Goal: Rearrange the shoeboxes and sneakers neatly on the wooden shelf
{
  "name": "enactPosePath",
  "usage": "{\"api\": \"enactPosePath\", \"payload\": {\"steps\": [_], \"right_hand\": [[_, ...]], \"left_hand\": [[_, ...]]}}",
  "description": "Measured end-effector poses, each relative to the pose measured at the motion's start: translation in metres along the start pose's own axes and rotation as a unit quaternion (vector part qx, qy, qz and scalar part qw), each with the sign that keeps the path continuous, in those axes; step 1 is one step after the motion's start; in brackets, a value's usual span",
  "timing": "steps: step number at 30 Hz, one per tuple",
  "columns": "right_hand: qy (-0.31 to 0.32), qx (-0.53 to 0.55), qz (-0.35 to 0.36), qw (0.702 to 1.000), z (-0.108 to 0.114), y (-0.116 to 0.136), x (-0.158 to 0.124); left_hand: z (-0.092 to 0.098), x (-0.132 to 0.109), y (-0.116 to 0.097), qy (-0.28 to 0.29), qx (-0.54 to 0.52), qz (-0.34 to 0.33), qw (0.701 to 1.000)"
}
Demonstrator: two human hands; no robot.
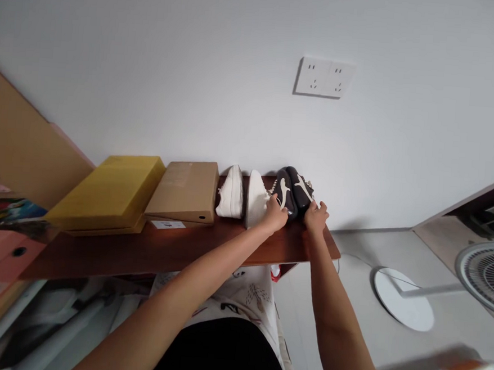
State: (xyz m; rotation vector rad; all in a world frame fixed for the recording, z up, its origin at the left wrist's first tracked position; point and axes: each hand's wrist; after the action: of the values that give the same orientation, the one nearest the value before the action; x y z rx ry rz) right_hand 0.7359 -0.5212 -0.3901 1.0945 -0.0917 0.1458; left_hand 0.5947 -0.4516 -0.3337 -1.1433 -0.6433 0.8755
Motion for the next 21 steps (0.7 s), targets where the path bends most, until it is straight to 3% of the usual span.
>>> {"api": "enactPosePath", "payload": {"steps": [2,5,7,10,13,15,18,21], "right_hand": [[-0.035,0.009,0.034,0.999,0.008,0.0,-0.012],[-0.076,0.058,0.116,0.989,0.017,0.008,-0.041],[-0.074,0.095,0.151,0.981,0.02,0.021,-0.067],[-0.023,0.165,0.146,0.975,0.017,0.05,-0.118],[0.098,0.261,0.105,0.955,0.008,0.078,-0.18],[0.21,0.294,0.083,0.929,-0.002,0.09,-0.227],[0.405,0.305,0.083,0.858,-0.019,0.093,-0.297],[0.509,0.278,0.093,0.809,-0.038,0.093,-0.354]], "left_hand": [[0.026,-0.014,-0.007,0.006,-0.006,-0.033,0.999],[0.083,-0.046,-0.013,0.076,-0.03,-0.088,0.993],[0.129,-0.072,-0.012,0.108,-0.023,-0.099,0.989],[0.198,-0.108,-0.002,0.141,-0.001,-0.072,0.987],[0.259,-0.131,0.017,0.082,0.002,-0.025,0.996],[0.293,-0.141,0.035,0.023,-0.009,0.007,1.0],[0.337,-0.154,0.069,-0.053,-0.022,0.059,0.997],[0.378,-0.165,0.105,-0.123,-0.032,0.12,0.985]]}}
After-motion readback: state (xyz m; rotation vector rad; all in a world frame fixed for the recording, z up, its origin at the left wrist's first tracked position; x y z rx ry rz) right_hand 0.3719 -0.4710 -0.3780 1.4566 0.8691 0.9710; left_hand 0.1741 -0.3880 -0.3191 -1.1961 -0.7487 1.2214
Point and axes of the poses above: each hand's wrist, its own x-axis towards the middle knuckle, its own z-axis out of the back of the hand, y = z × x, and after that the axes turned 7 degrees about -y, right-handed
